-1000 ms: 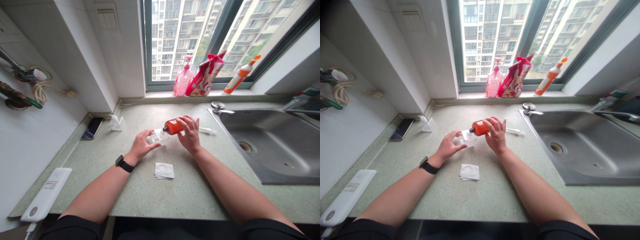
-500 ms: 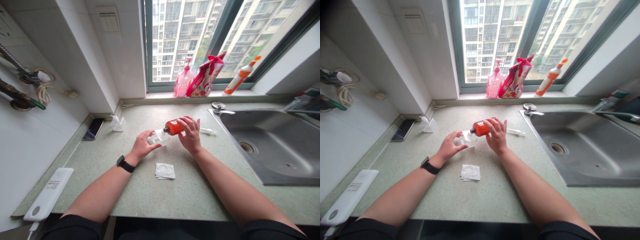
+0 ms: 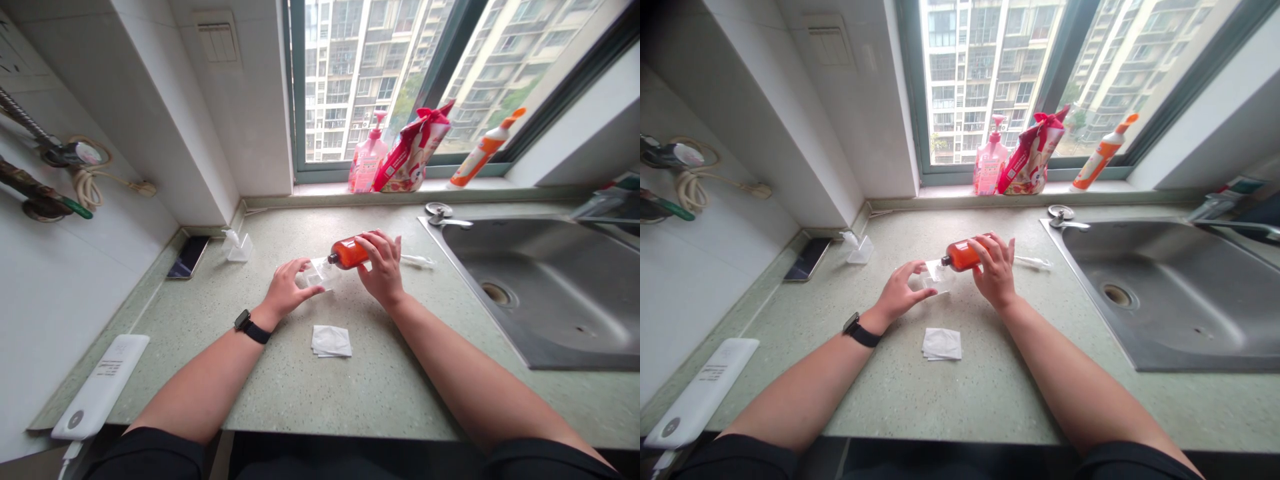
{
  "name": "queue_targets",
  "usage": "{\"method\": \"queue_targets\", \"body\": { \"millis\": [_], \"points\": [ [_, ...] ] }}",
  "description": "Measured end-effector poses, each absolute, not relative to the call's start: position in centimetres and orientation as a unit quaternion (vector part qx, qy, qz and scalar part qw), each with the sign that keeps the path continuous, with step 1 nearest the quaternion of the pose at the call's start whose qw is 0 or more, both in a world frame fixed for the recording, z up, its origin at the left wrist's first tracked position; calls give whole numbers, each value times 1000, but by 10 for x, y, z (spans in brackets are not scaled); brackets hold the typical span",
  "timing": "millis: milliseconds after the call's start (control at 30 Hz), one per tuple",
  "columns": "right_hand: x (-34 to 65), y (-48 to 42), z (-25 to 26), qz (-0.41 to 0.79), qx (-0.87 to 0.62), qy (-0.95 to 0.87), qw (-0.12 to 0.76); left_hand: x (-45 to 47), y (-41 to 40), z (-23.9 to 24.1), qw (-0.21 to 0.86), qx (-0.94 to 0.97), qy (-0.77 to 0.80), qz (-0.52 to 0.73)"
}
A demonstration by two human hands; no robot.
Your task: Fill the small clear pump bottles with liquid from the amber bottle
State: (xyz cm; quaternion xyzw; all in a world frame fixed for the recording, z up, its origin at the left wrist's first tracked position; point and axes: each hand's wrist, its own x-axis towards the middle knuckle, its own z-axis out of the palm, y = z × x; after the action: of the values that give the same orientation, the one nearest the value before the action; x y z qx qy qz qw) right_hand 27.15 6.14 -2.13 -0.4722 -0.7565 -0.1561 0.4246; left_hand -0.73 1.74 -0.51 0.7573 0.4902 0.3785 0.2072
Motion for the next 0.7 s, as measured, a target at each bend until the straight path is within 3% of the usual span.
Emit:
{"method": "queue_targets", "body": {
  "millis": [700],
  "points": [
    [270, 59, -19, -154, -475, -753, 428, -7, 18, -5, 214, 756, 493, 373]
  ]
}}
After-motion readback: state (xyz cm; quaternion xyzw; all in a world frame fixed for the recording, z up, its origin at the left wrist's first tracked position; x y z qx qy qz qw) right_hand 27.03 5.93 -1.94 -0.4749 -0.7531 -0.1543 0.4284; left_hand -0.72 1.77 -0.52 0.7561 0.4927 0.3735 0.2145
